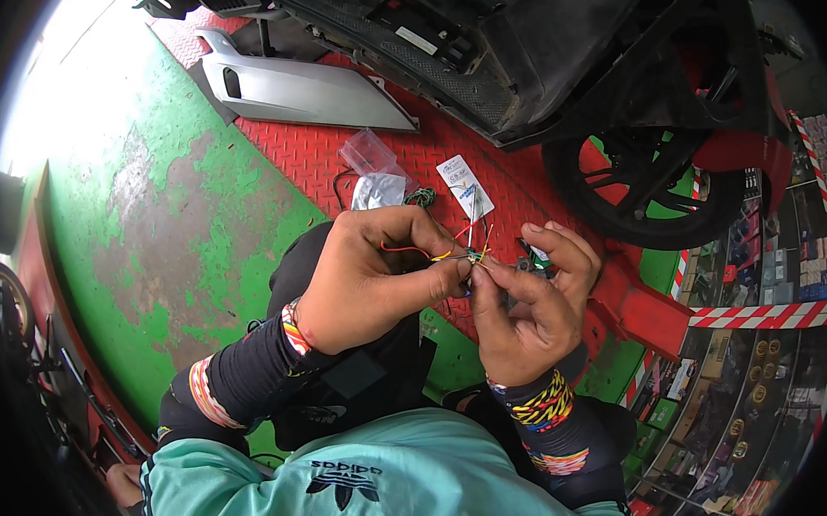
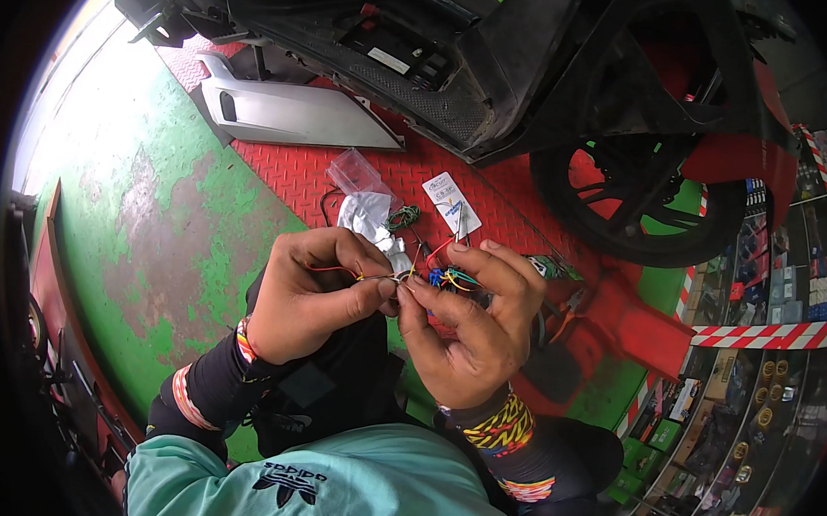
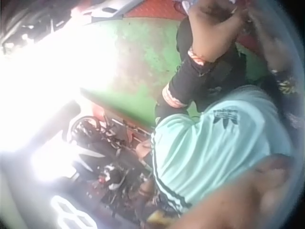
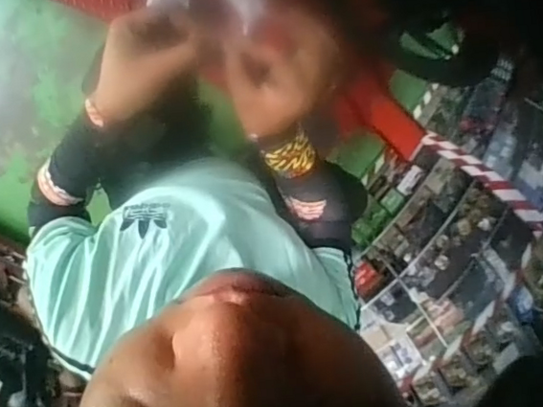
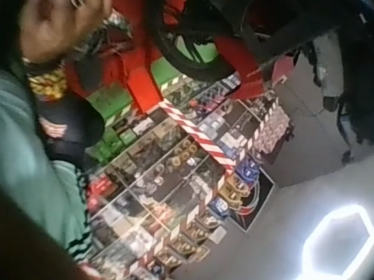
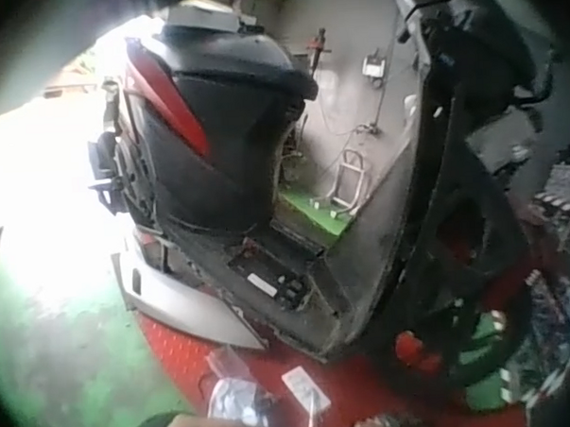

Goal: Connecting, organizing, and taping electrical wires for a motorcycle electronic component.

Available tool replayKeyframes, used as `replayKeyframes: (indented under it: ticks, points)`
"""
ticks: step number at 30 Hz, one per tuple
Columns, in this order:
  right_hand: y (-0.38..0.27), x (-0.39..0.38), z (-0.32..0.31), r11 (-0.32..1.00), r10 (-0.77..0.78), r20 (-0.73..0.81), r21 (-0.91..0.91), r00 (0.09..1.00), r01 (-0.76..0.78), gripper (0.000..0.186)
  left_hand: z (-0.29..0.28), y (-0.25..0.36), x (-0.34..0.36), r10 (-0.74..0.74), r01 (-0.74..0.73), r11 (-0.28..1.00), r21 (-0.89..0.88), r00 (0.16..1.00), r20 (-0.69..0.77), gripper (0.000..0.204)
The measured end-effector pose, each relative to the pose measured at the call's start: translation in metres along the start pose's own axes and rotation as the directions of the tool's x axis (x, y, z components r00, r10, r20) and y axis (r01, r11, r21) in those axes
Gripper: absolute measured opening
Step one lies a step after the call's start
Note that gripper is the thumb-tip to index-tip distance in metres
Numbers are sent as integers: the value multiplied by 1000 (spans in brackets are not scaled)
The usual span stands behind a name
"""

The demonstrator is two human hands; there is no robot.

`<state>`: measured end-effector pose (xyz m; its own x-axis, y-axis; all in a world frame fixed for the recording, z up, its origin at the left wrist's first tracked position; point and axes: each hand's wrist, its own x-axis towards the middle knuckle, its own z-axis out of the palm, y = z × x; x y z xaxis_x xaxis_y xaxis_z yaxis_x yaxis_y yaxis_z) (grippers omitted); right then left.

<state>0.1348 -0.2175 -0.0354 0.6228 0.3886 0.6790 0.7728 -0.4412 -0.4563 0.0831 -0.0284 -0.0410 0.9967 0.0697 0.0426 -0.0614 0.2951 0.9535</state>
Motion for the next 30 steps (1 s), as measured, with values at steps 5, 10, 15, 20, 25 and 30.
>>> replayKeyframes:
  ticks: [5,10,15,20,25,30]
  points:
    - [2,-6,10,994,59,-32,94,998,-56,20,1,-1,0,19,-19,1000,-11,999,-30,12]
    - [10,-2,4,997,-80,-13,21,997,80,23,0,-1,0,-1,-1,1000,-27,999,-45,12]
    - [27,5,-7,920,-354,77,-149,932,362,24,0,1,-1,16,-17,1000,-26,999,-28,11]
    - [28,19,-16,868,-441,119,-197,890,456,21,-1,3,-1,-60,59,998,-34,998,-6,11]
    - [26,34,-23,842,-477,166,-194,863,503,17,-1,1,-1,-54,54,998,-15,999,-5,11]
    - [25,42,-26,813,-510,229,-188,829,551,18,-1,3,-1,-95,95,996,2,995,-10,10]
